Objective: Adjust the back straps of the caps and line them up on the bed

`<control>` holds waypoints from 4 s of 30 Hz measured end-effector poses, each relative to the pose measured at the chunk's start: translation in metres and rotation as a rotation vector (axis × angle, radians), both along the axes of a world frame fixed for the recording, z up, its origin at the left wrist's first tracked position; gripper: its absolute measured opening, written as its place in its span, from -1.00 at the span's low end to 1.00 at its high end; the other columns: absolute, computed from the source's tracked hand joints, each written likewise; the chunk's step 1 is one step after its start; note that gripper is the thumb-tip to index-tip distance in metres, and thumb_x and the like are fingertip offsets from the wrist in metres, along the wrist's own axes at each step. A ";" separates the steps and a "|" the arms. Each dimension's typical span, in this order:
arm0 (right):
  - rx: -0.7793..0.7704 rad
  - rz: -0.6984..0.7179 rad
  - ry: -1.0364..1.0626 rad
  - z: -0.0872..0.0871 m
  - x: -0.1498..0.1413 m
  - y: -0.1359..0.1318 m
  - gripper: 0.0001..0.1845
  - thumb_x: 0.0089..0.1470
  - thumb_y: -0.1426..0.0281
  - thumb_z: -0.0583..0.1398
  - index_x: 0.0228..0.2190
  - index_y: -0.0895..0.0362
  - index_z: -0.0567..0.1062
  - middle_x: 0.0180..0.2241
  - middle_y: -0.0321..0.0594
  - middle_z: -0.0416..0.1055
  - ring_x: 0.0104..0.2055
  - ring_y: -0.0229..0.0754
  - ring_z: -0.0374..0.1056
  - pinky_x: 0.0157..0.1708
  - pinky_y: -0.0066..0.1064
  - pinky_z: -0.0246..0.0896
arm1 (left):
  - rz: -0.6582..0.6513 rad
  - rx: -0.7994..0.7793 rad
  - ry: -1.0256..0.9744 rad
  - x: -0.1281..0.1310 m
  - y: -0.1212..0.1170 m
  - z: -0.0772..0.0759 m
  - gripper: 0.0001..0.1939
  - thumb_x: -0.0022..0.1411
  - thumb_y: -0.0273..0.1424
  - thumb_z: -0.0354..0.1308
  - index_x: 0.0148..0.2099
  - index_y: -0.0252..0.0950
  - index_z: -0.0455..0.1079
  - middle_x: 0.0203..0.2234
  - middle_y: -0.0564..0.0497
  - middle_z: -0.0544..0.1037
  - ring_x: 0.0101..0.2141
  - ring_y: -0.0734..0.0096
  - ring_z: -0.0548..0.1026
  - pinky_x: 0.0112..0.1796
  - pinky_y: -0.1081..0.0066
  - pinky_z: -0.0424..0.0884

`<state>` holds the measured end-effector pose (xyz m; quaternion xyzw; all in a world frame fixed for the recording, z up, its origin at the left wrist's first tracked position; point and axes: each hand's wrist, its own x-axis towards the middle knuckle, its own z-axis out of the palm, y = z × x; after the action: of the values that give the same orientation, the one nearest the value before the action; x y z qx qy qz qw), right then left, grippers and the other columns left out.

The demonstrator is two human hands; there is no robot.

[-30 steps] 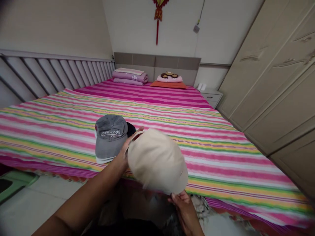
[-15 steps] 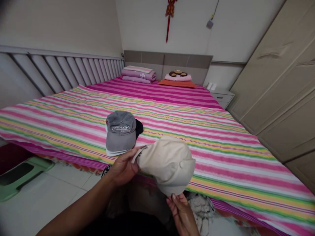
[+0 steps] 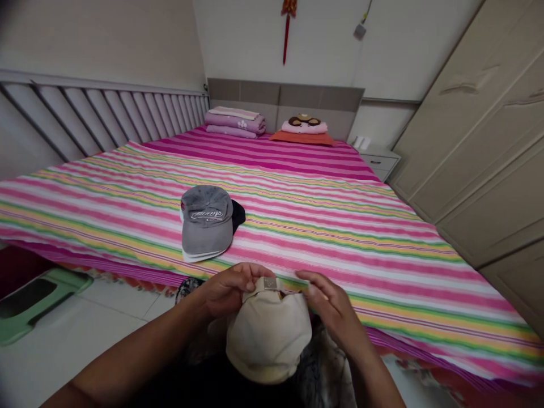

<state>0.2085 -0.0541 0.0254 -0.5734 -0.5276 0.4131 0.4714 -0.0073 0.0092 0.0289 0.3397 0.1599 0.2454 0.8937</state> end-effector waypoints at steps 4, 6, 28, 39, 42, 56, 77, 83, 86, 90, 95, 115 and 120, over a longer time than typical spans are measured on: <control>-0.173 0.305 0.285 0.017 -0.036 0.008 -0.71 -0.17 0.19 0.25 -0.60 0.16 0.39 -0.64 -0.34 0.28 -0.62 -0.35 0.12 -0.63 -0.53 0.01 | -0.016 -0.018 0.025 0.000 0.003 0.002 -0.66 -0.21 -0.56 0.09 -0.28 -0.49 0.47 -0.50 -0.14 0.55 -0.48 0.41 0.46 -0.37 0.47 0.28; -0.203 0.271 0.430 0.011 -0.044 0.011 -0.67 -0.16 0.18 0.24 -0.62 0.17 0.32 -0.70 -0.40 0.18 -0.68 -0.42 -0.02 -0.69 -0.57 -0.13 | -0.027 -0.049 0.007 -0.003 0.005 0.001 -0.66 -0.18 -0.55 0.08 -0.27 -0.50 0.47 -0.48 -0.15 0.55 -0.45 0.39 0.47 -0.35 0.47 0.28; -0.092 0.068 0.580 0.005 -0.061 0.010 -0.68 -0.22 0.17 0.27 -0.60 0.13 0.32 -0.70 -0.41 0.16 -0.67 -0.38 -0.02 -0.65 -0.53 -0.12 | -0.085 -0.056 -0.077 -0.004 0.006 -0.019 -0.56 -0.17 -0.61 0.23 -0.13 -0.46 0.41 -0.38 -0.14 0.55 -0.36 0.39 0.50 -0.29 0.49 0.34; -0.019 0.103 0.402 0.002 -0.062 0.010 -0.70 -0.11 0.17 0.20 -0.60 0.14 0.32 -0.68 -0.40 0.11 -0.64 -0.37 -0.04 -0.64 -0.51 -0.13 | -0.010 -0.037 0.160 0.001 0.000 -0.016 -0.84 -0.10 -0.43 0.25 -0.43 -0.45 0.44 -0.63 -0.01 0.47 -0.64 0.58 0.37 -0.52 0.55 0.26; -0.005 0.113 0.395 0.002 -0.062 0.011 -0.70 -0.10 0.20 0.20 -0.62 0.14 0.30 -0.69 -0.41 0.09 -0.63 -0.37 -0.07 -0.64 -0.51 -0.15 | -0.003 -0.039 0.134 0.002 -0.002 -0.014 -0.88 -0.15 -0.46 0.24 -0.51 -0.43 0.40 -0.67 0.02 0.43 -0.65 0.58 0.34 -0.54 0.55 0.23; -0.040 -0.134 0.867 -0.001 -0.054 0.024 -0.75 -0.22 0.31 0.27 -0.67 0.12 0.31 -0.72 -0.43 0.19 -0.60 -0.34 0.19 -0.55 -0.51 0.15 | 0.231 0.056 0.095 -0.007 -0.001 -0.012 -0.86 -0.19 -0.43 0.26 -0.60 -0.40 0.38 -0.76 0.10 0.33 -0.72 0.66 0.20 -0.64 0.58 0.09; -0.211 0.047 1.144 -0.009 -0.095 0.059 -0.79 -0.25 0.37 0.34 -0.47 0.08 0.44 -0.64 -0.45 0.39 -0.63 -0.35 0.30 -0.56 -0.53 0.23 | 0.352 -0.051 -0.020 -0.094 0.010 -0.040 -0.72 -0.07 -0.27 0.23 -0.34 -0.38 0.42 -0.48 -0.02 0.52 -0.42 0.38 0.47 -0.31 0.43 0.32; -0.151 0.043 1.041 0.026 -0.103 0.096 -0.84 -0.11 0.25 0.24 -0.50 0.07 0.43 -0.72 -0.42 0.32 -0.64 -0.28 0.29 -0.52 -0.42 0.29 | 0.454 0.058 0.007 -0.097 -0.007 -0.066 -0.77 -0.05 -0.36 0.24 -0.32 -0.38 0.41 -0.45 -0.05 0.52 -0.43 0.44 0.46 -0.35 0.48 0.31; -0.081 0.067 1.055 0.046 -0.114 0.120 -0.85 -0.10 0.26 0.23 -0.45 0.07 0.45 -0.64 -0.39 0.39 -0.54 -0.26 0.34 -0.42 -0.41 0.30 | 0.730 0.111 0.028 -0.099 0.012 -0.041 -0.79 -0.04 -0.35 0.24 -0.32 -0.33 0.39 -0.47 0.00 0.51 -0.43 0.44 0.46 -0.36 0.48 0.33; 0.139 0.185 0.890 0.058 -0.120 0.145 -0.74 -0.11 0.21 0.23 -0.36 0.09 0.47 -0.42 -0.31 0.48 -0.33 -0.23 0.37 -0.30 -0.40 0.26 | 1.002 0.324 0.066 -0.118 0.061 0.010 -0.77 -0.07 -0.37 0.25 -0.30 -0.32 0.38 -0.49 0.01 0.51 -0.41 0.35 0.47 -0.34 0.40 0.37; -0.082 0.093 0.692 0.016 -0.113 0.146 -0.71 -0.14 0.19 0.24 -0.33 0.06 0.46 -0.32 -0.25 0.49 -0.27 -0.22 0.37 -0.27 -0.38 0.24 | 1.074 0.355 0.217 -0.157 0.137 0.040 -0.73 -0.15 -0.41 0.23 -0.31 -0.35 0.38 -0.54 0.02 0.50 -0.48 0.37 0.44 -0.38 0.35 0.37; -0.330 0.189 0.557 -0.068 -0.179 0.176 -0.61 -0.26 0.21 0.27 -0.35 0.15 0.41 -0.27 -0.12 0.47 -0.27 -0.13 0.38 -0.25 -0.27 0.26 | 0.879 0.210 0.677 -0.165 0.132 -0.046 -0.33 -0.20 -0.08 0.26 -0.04 -0.27 0.26 -0.08 -0.15 0.43 -0.10 0.14 0.39 -0.21 0.32 0.36; -0.182 0.120 0.441 -0.074 -0.169 0.179 -0.59 -0.28 0.22 0.27 -0.33 0.17 0.43 -0.25 -0.14 0.48 -0.18 -0.06 0.35 -0.16 -0.28 0.22 | 0.957 0.307 0.661 -0.144 0.127 -0.053 -0.29 -0.23 -0.25 0.34 -0.01 -0.31 0.18 -0.01 -0.21 0.34 -0.07 0.19 0.37 -0.21 0.38 0.38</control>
<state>0.0397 0.1249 -0.0490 -0.4770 -0.4057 0.6015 0.4960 -0.1514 0.1361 -0.0245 0.4134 0.5271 0.5222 0.5278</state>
